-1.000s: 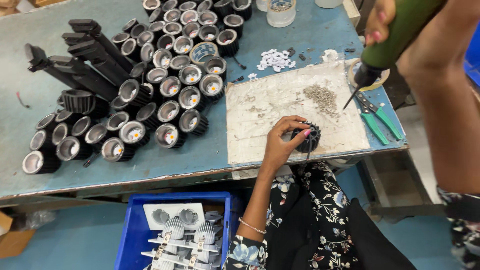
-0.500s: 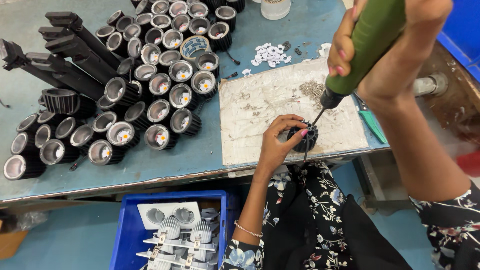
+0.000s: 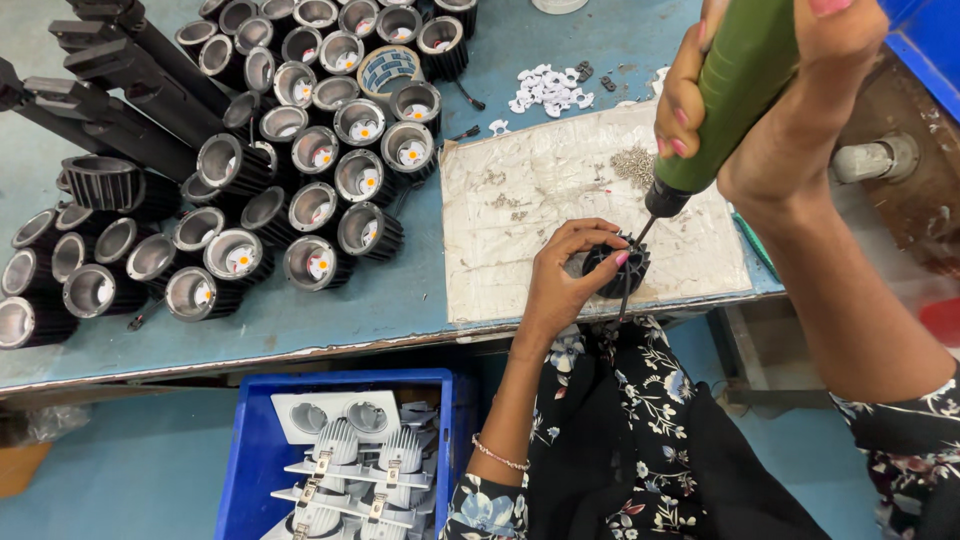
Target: The person uses an electric screwdriver to secure internal components into black LED housings and applies circular stickers to the finished assemblies.
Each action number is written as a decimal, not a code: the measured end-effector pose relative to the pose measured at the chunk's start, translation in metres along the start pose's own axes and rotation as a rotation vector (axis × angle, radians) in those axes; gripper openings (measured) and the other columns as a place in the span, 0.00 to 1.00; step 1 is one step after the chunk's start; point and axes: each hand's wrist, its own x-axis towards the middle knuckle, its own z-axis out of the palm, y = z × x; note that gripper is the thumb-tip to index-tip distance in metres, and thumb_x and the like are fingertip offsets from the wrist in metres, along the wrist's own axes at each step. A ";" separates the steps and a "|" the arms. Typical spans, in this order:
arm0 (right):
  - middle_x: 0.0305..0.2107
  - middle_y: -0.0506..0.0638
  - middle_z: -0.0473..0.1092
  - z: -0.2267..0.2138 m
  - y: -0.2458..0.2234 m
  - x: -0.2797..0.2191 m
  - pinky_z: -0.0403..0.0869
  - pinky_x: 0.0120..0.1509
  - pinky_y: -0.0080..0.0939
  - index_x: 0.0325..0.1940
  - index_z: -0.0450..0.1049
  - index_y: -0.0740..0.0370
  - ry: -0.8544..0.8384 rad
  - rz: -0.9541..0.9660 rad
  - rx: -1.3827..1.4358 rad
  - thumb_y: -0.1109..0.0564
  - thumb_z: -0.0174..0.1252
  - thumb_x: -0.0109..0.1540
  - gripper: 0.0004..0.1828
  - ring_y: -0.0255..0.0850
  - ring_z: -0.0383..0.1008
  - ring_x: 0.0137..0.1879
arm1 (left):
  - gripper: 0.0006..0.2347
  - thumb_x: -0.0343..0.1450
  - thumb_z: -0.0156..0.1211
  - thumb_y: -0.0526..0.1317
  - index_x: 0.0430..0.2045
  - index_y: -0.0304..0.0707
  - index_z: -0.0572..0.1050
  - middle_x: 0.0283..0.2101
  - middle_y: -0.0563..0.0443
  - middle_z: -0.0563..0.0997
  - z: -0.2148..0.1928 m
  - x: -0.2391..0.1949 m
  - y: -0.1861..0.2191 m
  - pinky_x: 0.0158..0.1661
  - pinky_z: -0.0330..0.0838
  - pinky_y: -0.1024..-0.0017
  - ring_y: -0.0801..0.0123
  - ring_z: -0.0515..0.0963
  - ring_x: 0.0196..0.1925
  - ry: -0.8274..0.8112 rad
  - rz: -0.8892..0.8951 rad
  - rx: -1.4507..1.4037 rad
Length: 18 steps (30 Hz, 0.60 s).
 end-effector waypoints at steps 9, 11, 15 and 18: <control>0.20 0.62 0.59 -0.002 0.010 -0.006 0.66 0.28 0.46 0.43 0.57 0.67 0.014 0.000 0.024 0.20 0.43 0.69 0.42 0.47 0.59 0.21 | 0.08 0.70 0.67 0.41 0.40 0.41 0.82 0.55 0.50 0.81 -0.001 -0.004 0.002 0.61 0.73 0.68 0.66 0.82 0.57 0.009 0.012 -0.085; 0.21 0.62 0.60 -0.004 0.013 -0.006 0.66 0.28 0.45 0.43 0.58 0.66 0.014 0.001 0.036 0.20 0.43 0.68 0.42 0.47 0.59 0.21 | 0.09 0.72 0.66 0.40 0.44 0.41 0.82 0.59 0.48 0.81 -0.004 -0.010 0.008 0.66 0.70 0.65 0.63 0.80 0.63 -0.011 0.070 0.023; 0.21 0.60 0.60 -0.009 0.016 -0.006 0.65 0.29 0.44 0.44 0.58 0.65 0.010 0.013 0.056 0.19 0.44 0.67 0.42 0.45 0.59 0.21 | 0.16 0.69 0.69 0.41 0.50 0.41 0.78 0.64 0.44 0.76 -0.012 -0.021 0.021 0.67 0.69 0.61 0.55 0.76 0.68 -0.096 0.119 0.160; 0.22 0.60 0.60 -0.008 0.018 -0.008 0.63 0.29 0.43 0.45 0.59 0.65 0.008 0.012 0.106 0.20 0.45 0.68 0.42 0.45 0.60 0.22 | 0.21 0.65 0.72 0.41 0.53 0.41 0.75 0.66 0.42 0.72 -0.011 -0.021 0.024 0.66 0.68 0.61 0.52 0.74 0.68 -0.140 0.154 0.213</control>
